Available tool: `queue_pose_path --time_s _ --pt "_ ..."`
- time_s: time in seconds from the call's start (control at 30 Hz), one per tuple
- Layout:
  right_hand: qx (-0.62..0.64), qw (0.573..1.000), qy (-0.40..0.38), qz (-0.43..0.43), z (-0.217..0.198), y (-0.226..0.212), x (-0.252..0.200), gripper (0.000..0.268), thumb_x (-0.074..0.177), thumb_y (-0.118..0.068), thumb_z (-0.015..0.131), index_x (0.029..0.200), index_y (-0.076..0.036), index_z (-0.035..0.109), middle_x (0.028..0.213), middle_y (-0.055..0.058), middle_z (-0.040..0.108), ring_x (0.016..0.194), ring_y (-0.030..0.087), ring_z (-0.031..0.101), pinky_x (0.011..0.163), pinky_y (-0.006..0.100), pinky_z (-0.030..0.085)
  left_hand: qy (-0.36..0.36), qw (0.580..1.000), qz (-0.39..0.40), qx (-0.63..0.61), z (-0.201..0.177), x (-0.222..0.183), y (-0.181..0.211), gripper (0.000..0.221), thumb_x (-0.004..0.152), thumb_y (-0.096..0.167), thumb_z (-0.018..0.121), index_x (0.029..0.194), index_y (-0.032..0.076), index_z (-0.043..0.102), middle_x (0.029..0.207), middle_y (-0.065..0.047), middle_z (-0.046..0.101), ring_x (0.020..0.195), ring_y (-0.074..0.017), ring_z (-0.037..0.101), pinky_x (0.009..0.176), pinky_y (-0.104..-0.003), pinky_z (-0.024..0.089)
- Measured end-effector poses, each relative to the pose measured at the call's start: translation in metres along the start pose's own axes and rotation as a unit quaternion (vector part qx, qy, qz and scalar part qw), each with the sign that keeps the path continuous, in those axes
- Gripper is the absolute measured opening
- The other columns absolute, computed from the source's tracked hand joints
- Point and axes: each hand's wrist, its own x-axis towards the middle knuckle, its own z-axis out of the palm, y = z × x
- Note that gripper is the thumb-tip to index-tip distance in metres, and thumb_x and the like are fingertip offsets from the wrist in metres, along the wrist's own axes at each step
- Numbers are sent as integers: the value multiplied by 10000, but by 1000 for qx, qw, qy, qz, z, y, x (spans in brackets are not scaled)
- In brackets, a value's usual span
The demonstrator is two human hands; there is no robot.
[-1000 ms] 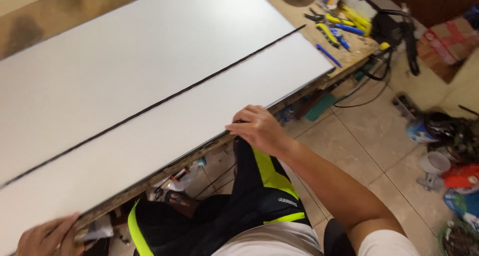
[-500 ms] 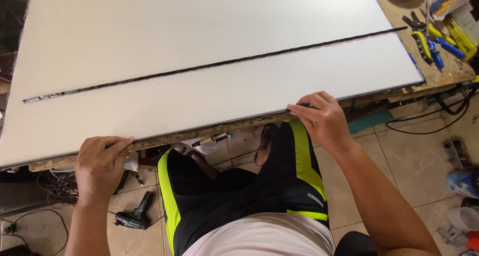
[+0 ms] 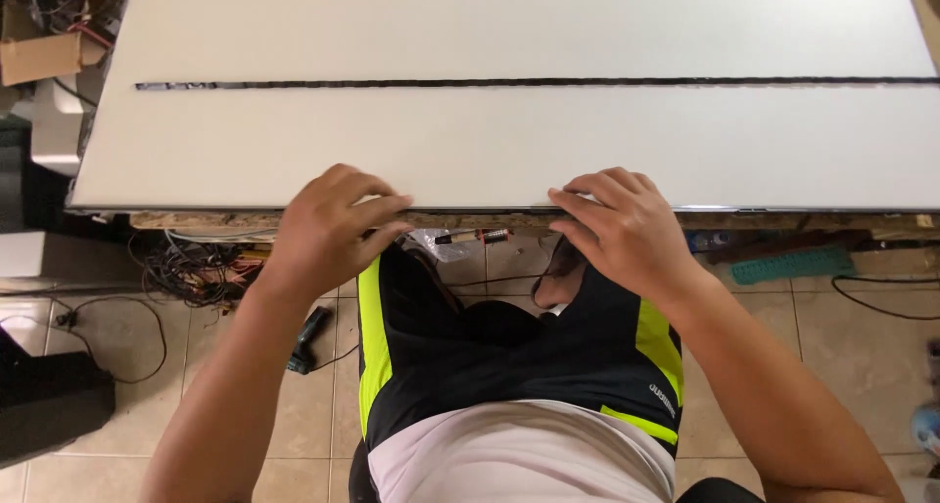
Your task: Installing LED backlight strips onto a large display panel at an electronics repair station.
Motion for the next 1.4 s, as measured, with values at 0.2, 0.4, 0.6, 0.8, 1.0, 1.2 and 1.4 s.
queue_pose_path --time_s 0.2,0.4,0.6,0.8,1.0,1.2,1.4 --pt "36 997 9 -74 36 -20 28 140 981 -177 724 1096 -130 789 998 28 685 939 210 652 825 365 537 2 999 49 -18 23 3 -4 99 899 154 820 973 105 775 901 -62 700 863 -280 678 723 -398 563" --pt "54 995 21 -86 39 -22 26 122 987 -114 710 1061 -121 807 957 33 683 885 210 633 783 346 527 23 998 45 -27 30 -11 -11 126 910 162 812 1004 91 767 919 -57 674 879 -266 656 719 -385 559" --pt "52 995 32 -83 36 -25 26 102 991 -89 723 1030 -104 816 939 47 685 867 222 640 758 342 533 74 997 17 13 24 -42 -28 109 962 175 802 1027 89 780 948 -53 681 902 -245 660 763 -354 570" --pt "18 995 51 -79 41 -29 23 85 980 -112 755 1037 -115 818 939 35 682 880 215 648 764 335 534 141 988 25 64 25 -49 -27 56 938 104 806 989 126 812 969 -43 729 924 -236 689 768 -353 593" --pt "-15 996 68 -58 40 -36 20 64 983 -122 773 1017 -104 824 932 41 682 883 215 647 774 337 542 218 970 3 107 44 -60 -22 173 908 189 839 1079 172 821 1076 -35 739 1029 -248 674 923 -413 564" --pt "-1 997 56 -59 39 -52 39 216 939 -228 825 1120 -111 813 972 38 670 932 219 652 824 359 541 424 874 -231 43 72 -92 -24 227 977 270 763 1104 139 628 1118 -17 538 1047 -257 568 884 -392 511" --pt "54 992 54 -100 67 -100 86 190 945 -183 782 1119 -113 810 961 27 677 916 221 660 828 381 550 552 620 -438 -344 68 -82 -27 184 1102 243 567 1117 94 459 993 -21 540 863 -137 633 739 -257 594"
